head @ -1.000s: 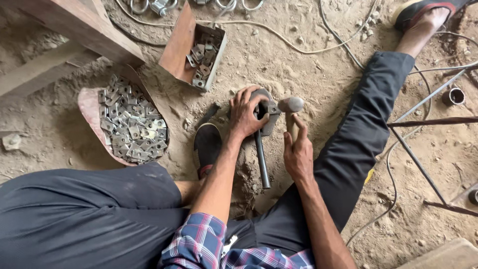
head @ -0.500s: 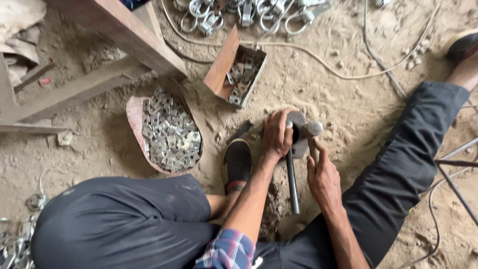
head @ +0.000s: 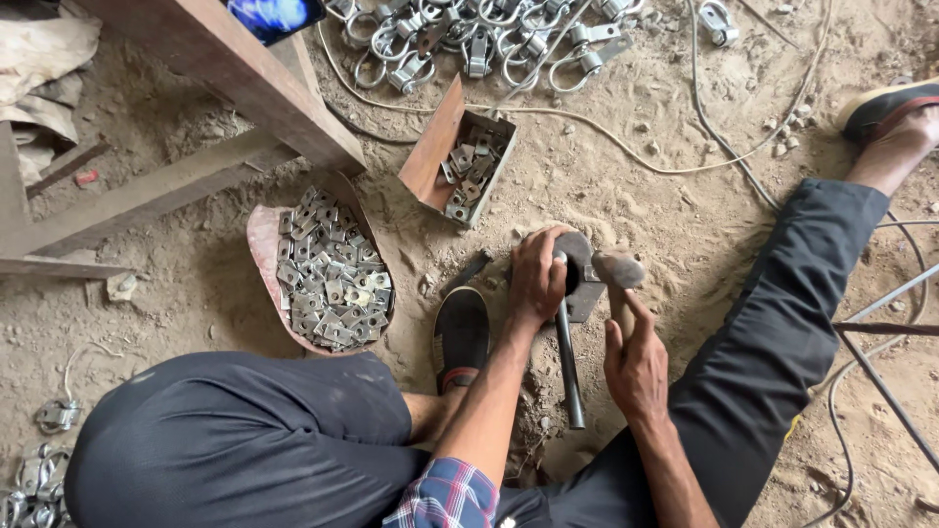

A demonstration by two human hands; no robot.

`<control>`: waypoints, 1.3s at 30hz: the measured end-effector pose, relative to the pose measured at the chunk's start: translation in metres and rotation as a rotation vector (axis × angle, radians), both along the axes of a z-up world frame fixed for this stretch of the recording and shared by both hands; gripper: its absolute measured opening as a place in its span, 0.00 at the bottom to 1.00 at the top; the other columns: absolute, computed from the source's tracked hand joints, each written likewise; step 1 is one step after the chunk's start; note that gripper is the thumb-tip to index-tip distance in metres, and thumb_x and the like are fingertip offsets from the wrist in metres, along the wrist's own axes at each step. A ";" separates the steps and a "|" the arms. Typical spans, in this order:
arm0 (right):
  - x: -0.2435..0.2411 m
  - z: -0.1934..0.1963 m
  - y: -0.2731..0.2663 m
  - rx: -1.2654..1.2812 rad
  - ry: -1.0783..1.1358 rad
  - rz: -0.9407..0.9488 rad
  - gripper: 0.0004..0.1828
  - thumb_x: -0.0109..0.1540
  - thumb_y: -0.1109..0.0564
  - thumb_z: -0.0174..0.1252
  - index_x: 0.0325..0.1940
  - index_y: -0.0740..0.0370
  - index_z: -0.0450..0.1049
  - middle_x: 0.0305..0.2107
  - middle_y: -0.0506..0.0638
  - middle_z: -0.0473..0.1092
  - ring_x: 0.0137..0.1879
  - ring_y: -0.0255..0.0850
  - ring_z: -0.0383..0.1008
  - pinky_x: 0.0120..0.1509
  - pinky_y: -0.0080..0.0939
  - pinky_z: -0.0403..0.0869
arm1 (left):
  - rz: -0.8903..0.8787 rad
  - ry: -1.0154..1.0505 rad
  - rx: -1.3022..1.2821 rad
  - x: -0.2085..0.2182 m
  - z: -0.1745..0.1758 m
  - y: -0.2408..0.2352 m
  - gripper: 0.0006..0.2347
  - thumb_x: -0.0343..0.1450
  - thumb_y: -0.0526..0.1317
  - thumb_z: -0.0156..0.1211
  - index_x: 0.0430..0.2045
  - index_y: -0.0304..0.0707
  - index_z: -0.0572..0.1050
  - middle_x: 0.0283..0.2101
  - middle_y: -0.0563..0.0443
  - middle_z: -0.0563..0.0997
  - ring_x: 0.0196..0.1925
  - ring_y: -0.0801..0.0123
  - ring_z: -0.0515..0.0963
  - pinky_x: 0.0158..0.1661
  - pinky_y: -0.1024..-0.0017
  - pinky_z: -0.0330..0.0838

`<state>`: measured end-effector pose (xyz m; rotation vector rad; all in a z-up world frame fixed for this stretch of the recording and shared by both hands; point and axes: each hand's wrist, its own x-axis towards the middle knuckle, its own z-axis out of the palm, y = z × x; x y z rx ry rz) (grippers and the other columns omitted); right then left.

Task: The person sits on a dirt floor and uses a hammer to strike metal brackets against a heavy metal base, straightening the parts and placing them into a pile.

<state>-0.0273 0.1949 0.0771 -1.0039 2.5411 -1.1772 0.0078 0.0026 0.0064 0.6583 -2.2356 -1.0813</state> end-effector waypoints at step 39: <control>0.004 -0.009 0.001 0.213 -0.078 0.011 0.30 0.68 0.58 0.52 0.72 0.58 0.50 0.29 0.67 0.74 0.30 0.60 0.77 0.30 0.58 0.75 | 0.054 -0.040 -0.046 -0.002 0.003 0.004 0.21 0.71 0.44 0.40 0.56 0.35 0.71 0.56 0.40 0.79 0.63 0.54 0.75 0.63 0.54 0.60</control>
